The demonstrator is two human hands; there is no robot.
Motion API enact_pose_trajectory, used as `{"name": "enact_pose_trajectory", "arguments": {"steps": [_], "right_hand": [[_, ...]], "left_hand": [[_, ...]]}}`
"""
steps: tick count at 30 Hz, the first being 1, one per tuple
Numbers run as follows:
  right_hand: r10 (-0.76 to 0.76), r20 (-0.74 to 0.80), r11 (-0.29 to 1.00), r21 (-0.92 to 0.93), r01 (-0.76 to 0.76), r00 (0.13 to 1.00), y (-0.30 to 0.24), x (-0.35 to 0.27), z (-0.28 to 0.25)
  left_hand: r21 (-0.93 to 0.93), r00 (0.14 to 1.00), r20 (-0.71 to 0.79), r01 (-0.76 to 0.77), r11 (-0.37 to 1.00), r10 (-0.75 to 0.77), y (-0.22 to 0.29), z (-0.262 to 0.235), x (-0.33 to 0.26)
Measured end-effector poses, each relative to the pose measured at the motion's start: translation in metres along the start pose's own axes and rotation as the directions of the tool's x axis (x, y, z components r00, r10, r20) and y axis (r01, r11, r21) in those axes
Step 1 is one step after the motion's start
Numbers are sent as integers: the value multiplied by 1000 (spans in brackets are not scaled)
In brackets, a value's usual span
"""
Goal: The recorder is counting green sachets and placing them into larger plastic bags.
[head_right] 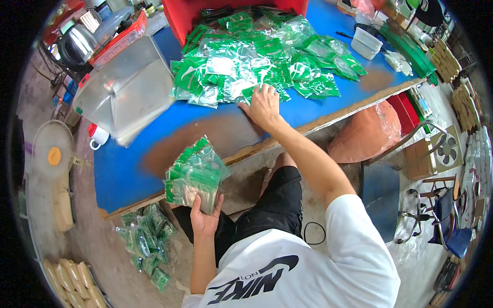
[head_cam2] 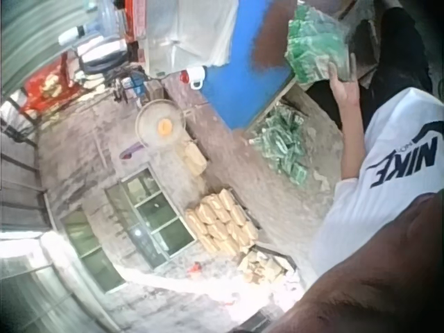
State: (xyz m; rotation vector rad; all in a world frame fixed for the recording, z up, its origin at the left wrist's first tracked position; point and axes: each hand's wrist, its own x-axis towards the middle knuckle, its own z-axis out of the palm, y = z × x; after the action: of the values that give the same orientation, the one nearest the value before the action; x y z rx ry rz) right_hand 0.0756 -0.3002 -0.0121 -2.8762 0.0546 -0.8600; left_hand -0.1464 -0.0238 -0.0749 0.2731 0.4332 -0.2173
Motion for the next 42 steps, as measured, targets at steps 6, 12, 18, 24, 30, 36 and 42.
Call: {"name": "enact_pose_trajectory", "arguments": {"steps": [6,12,18,24,30,36,42], "right_hand": [[-210,131,972,131,193,969,22,9,-7],[226,254,313,895,-317,940,-10,-40,-47],[227,505,189,816,-546,833,-34,-97,-47],[-45,790,-326,567,-756,612,-76,-131,-83],[-279,776,148,617,-773,567,-89,-102,-113],[-404,122,852,411,325,906,-24,1,-20],[-505,286,851,321,415,814,-68,-64,-55]], "left_hand": [[315,994,-5,-101,944,107,5,19,-5],[446,990,-33,-106,889,134,3,10,-3],[384,1000,13,-25,923,22,3,-4,2],[18,889,425,179,984,-170,1,13,3],[211,962,272,-47,976,-12,11,-17,2],[107,961,274,-51,993,20,16,-17,-17],[-18,947,319,-18,1000,23,7,-31,-12]]}}
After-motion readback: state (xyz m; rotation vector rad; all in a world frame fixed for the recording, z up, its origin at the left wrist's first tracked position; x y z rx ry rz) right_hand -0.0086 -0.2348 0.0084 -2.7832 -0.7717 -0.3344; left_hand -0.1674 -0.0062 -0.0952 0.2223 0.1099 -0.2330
